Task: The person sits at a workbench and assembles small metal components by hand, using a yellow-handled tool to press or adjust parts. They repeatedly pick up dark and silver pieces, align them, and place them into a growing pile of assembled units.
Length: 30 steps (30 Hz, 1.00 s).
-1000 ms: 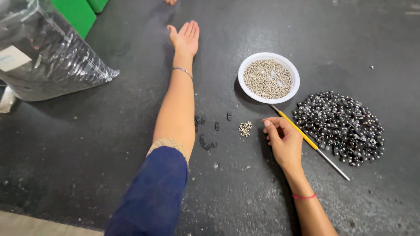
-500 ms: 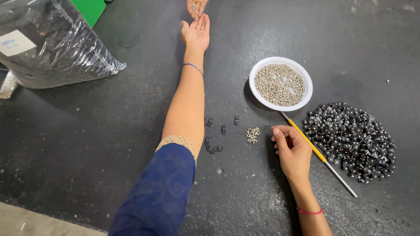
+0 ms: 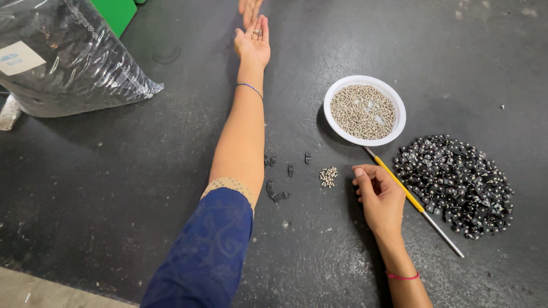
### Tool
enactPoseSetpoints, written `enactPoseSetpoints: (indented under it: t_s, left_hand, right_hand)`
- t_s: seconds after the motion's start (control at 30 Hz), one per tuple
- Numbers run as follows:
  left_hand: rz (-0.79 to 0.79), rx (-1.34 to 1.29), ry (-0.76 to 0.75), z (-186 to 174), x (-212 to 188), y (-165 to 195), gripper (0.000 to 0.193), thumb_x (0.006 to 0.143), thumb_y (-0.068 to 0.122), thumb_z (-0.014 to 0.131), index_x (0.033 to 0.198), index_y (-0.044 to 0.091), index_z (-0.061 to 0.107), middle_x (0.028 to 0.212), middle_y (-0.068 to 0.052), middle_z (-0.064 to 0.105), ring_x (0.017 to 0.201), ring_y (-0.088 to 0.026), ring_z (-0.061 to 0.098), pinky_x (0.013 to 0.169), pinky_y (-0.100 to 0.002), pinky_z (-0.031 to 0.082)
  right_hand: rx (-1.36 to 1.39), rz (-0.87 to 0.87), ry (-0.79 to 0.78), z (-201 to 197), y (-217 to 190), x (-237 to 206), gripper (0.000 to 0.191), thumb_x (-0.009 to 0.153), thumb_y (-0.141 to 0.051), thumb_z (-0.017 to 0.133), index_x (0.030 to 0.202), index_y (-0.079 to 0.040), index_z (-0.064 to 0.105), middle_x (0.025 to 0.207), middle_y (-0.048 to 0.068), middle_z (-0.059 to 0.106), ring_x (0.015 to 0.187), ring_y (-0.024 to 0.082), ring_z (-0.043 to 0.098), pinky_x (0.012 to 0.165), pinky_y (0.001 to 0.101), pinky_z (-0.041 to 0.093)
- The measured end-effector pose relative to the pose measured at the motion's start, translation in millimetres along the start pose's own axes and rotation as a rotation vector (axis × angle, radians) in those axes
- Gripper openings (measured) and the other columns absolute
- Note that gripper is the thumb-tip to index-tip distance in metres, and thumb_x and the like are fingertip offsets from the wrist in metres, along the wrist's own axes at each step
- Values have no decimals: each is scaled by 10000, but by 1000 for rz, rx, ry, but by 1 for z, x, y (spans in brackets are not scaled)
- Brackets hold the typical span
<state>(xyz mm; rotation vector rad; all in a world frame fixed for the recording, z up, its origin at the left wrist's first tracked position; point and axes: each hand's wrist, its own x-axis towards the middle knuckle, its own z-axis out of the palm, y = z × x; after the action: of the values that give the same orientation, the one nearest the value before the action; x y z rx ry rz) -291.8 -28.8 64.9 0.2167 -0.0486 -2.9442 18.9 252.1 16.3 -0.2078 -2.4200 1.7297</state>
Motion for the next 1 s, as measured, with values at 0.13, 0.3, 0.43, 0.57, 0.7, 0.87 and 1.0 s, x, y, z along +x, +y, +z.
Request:
enactPoseSetpoints:
  t_s: [0.13,0.3,0.43,0.57,0.7,0.87,1.0]
  left_hand:
    - [-30,82,-79,-1,-8,0,727,1094,469,219,1480,-127,377,1465,-256,496,1314,-351,526,1113,-418,455]
    - [-104,172,-132,0,-31,-3,758,1088,505,181,1486,-103,395,1505,-240,481,1388,-354,480,1160,-450,414]
    - [-169,220,-177,2,-57,-7,773,1083,516,155,1461,-104,420,1499,-247,482,1408,-364,460,1172,-471,400]
    - [-258,254,-257,4,-90,-11,770,1089,508,151,1456,-111,426,1511,-250,476,1425,-362,449,1189,-469,391]
    - [-343,324,-314,-4,-128,-16,739,1102,479,180,1465,-114,431,1529,-247,474,1441,-359,446,1204,-463,386]
    - [-460,358,-370,-31,-176,-15,713,1108,467,217,1472,-108,429,1541,-248,465,1450,-351,444,1222,-456,370]
    - [-528,416,-353,-64,-209,-19,704,1104,469,233,1468,-99,439,1529,-243,480,1441,-349,453,1214,-449,371]
  right_hand:
    - [27,8,4,0,3,1,197,1008,-212,651,1044,-38,734,783,-22,655,653,40,562,568,209,471]
    - [78,-17,9,-1,7,4,193,1008,-204,652,1044,-29,727,777,-14,657,639,47,568,559,210,474]
    - [99,-50,4,0,11,8,189,1006,-193,655,1045,-21,721,779,-8,662,644,50,578,562,210,479]
    - [127,-92,-5,1,16,10,189,1006,-188,655,1042,-11,711,781,-2,670,644,51,586,563,212,486]
    - [144,-130,-21,0,21,12,186,1012,-183,661,1035,-3,704,780,-1,665,644,49,587,559,213,487]
    - [162,-187,-64,2,26,17,168,1016,-169,672,1031,-3,699,773,-3,655,637,48,582,553,214,477]
    - [132,-222,-71,2,29,19,158,1011,-161,671,1031,-8,704,756,-12,655,626,43,589,551,212,487]
